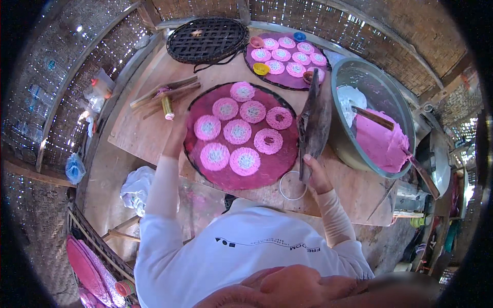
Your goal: The person repeatedly scoops pink and white paste from a metal bowl using a wooden spatula and fills small cylindrical molds arranged on a woven tray. They use a flat wooden tool to press and smooth the paste into the molds, occasionally adjusting the molds or wiping the tools.
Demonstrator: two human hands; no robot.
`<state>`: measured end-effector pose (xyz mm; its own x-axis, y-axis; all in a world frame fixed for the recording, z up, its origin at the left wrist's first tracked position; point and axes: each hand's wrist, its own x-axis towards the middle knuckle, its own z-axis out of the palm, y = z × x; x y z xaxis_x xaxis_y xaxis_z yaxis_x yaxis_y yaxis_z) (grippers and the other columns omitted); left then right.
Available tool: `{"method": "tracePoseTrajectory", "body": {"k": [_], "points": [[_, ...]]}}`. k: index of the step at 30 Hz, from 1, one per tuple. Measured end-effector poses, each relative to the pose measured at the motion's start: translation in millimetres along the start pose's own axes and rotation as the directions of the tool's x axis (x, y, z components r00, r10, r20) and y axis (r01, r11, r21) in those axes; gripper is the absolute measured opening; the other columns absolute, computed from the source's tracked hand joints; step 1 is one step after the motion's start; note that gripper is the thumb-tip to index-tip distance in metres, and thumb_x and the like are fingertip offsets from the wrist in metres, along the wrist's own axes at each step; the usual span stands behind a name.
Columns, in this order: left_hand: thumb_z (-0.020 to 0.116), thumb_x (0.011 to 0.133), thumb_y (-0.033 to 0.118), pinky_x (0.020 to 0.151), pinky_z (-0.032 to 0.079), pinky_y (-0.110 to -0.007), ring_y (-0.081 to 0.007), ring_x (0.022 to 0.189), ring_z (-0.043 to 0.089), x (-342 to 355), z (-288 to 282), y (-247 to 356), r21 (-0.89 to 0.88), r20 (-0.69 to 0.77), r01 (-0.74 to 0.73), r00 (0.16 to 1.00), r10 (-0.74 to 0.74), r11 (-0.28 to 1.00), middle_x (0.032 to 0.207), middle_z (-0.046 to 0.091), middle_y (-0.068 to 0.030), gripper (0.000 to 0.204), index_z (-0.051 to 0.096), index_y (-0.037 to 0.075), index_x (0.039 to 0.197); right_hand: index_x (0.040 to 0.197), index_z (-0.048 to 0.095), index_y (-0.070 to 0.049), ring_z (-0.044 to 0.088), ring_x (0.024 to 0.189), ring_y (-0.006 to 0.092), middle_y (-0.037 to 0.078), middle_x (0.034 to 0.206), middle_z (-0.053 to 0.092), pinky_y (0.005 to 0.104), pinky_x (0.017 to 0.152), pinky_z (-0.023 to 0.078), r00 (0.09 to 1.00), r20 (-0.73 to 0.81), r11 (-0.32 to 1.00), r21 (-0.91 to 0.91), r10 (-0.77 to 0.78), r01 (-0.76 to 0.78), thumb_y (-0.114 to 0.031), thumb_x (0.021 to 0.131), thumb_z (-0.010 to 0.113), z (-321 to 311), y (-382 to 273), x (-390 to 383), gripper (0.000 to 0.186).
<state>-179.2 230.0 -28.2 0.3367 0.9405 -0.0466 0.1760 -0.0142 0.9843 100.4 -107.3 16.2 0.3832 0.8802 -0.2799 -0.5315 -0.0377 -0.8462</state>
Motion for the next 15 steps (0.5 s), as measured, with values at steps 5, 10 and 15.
{"method": "tracePoseTrajectory", "body": {"k": [5, 10, 15], "points": [[0.044, 0.092, 0.03, 0.094, 0.036, -0.031, -0.0192, 0.11, 0.048, 72.9, 29.4, 6.6, 0.13, 0.153, -0.248, 0.962, 0.227, 0.96, 0.124, 0.051, -0.007, 0.041, 0.049, 0.002, 0.122, 0.122, 0.046, -0.003, 0.05, 0.105, 0.0161, 0.005, 0.116, 0.052, 0.0311, 0.093, 0.038, 0.999, -0.019, 0.999, 0.036, 0.04, -0.04, -0.026, 0.087, 0.053, 22.9, 16.8, -46.4, 0.042], [0.04, 0.091, 0.032, 0.1, 0.031, -0.032, -0.0285, 0.111, 0.047, 106.5, 49.2, 16.3, 0.71, 0.269, -0.188, 0.963, -0.014, 0.679, 0.118, 0.051, -0.019, 0.044, 0.045, 0.004, 0.125, 0.124, 0.045, -0.003, 0.05, 0.1, 0.015, 0.005, 0.117, 0.052, 0.027, 0.089, 0.039, 1.0, 0.021, 0.996, -0.083, -0.014, 0.016, -0.022, 0.088, 0.053, 20.4, 56.0, -71.5, 0.042], [0.039, 0.091, 0.042, 0.1, 0.031, -0.037, -0.0286, 0.118, 0.043, 49.7, 92.7, 104.1, 0.887, -0.041, -0.144, 0.922, 0.385, 0.439, 0.122, 0.05, -0.0174, 0.056, 0.042, -0.003, 0.124, 0.128, 0.039, -0.002, 0.052, 0.095, 0.0149, 0.008, 0.116, 0.053, 0.0269, 0.084, 0.042, 0.964, 0.209, 0.975, -0.182, 0.165, -0.128, -0.018, 0.083, 0.058, 25.9, 6.7, -78.3, 0.052]]}}
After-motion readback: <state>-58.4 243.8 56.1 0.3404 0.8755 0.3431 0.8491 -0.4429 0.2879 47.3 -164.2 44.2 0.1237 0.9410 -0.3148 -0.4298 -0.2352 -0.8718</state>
